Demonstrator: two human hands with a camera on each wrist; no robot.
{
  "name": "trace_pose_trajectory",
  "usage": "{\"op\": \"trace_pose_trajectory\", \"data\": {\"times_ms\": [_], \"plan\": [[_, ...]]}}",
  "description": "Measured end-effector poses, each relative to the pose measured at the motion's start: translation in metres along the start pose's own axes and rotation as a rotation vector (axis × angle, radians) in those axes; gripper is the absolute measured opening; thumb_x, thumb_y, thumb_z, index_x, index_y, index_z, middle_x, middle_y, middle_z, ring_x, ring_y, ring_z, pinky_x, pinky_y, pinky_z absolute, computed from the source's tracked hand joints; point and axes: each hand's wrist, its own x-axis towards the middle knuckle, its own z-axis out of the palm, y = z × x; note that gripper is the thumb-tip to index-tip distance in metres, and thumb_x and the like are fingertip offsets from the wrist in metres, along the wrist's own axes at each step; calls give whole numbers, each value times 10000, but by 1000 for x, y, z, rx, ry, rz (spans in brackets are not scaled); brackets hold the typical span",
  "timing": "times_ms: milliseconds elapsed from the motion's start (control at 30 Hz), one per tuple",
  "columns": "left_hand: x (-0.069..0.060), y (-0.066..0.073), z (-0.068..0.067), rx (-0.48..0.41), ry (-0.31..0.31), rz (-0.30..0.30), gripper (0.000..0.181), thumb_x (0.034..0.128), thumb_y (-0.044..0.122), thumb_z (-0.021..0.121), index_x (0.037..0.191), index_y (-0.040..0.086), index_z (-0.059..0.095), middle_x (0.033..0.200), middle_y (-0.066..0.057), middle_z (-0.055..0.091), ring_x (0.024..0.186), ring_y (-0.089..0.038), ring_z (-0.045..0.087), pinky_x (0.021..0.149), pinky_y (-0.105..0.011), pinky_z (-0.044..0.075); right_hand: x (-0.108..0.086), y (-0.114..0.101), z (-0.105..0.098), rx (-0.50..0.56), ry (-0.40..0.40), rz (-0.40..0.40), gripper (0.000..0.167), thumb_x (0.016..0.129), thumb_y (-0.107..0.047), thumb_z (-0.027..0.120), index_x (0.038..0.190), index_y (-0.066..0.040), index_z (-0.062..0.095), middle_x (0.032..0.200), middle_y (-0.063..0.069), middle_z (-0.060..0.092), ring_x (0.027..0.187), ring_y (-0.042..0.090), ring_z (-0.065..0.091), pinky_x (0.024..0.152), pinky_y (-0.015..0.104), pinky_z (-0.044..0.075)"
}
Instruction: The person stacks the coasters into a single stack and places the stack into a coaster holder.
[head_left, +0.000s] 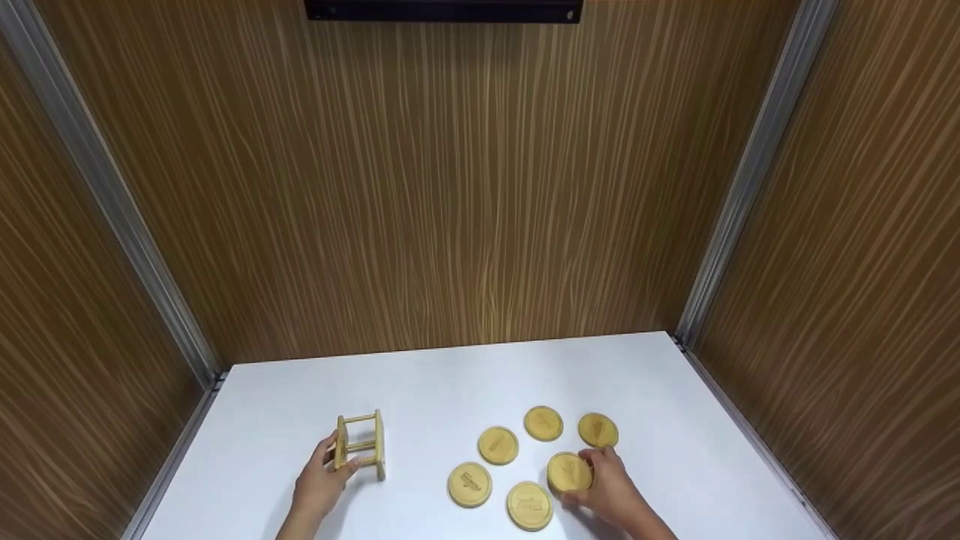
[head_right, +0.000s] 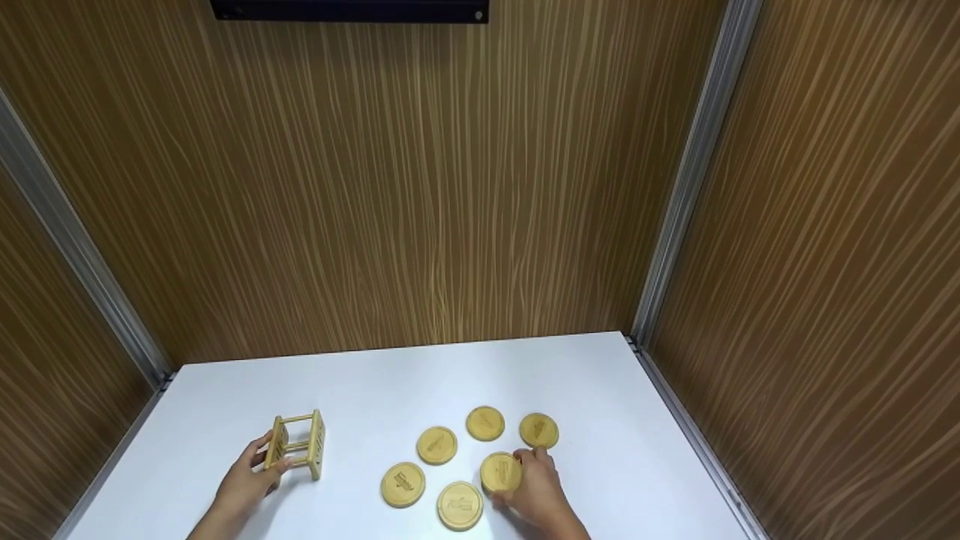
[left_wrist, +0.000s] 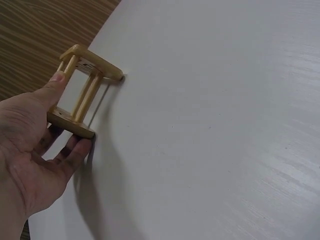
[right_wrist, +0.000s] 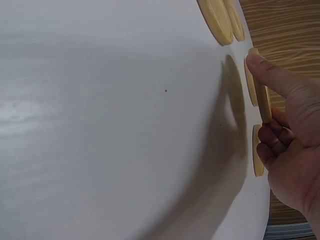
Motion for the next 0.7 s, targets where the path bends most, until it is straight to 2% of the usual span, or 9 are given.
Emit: {"op": "trace_pose_trajectory", "data": {"times_ms": [67,167,300,500,700], "plan": [[0,1,1,5,1,-2,839,1042,327,744,1712,133,276,1667,-337,412,1472,-546,517,1036,-475,643,-1,0,1,1,3,-9,837,690,-280,1052,1347,35,639,1267,152,584,1267,375,630,1195,608,505],[-1,2,1,15,-2,3,836,1050,337,733,1713,127,269,1673,-331,408,1509,-555,463,1150,-577,559,-2,0,3,2,9,-19,824,687,-274,1055,1335,29,646,1263,150,583,1257,363,626,1187,602,512],[-1,2,1,23,-10,16,833,1061,353,717,1717,127,255,1679,-331,398,1525,-572,426,1187,-640,505,-2,-2,6,6,12,-35,813,686,-264,1057,1325,30,649,1273,153,588,1266,364,622,1190,601,509],[-2,0,0,10,-8,38,839,1056,361,726,1713,120,263,1672,-349,393,1421,-546,573,1026,-502,647,-4,-7,8,9,7,-47,806,690,-249,1055,1330,26,650,1286,150,592,1294,383,613,1193,603,505],[-1,-2,0,5,-2,36,834,1053,346,733,1706,106,274,1663,-358,399,1367,-526,628,948,-437,679,-4,-9,9,3,-15,-38,811,697,-261,1053,1343,15,647,1282,136,585,1298,366,609,1188,590,516]]}}
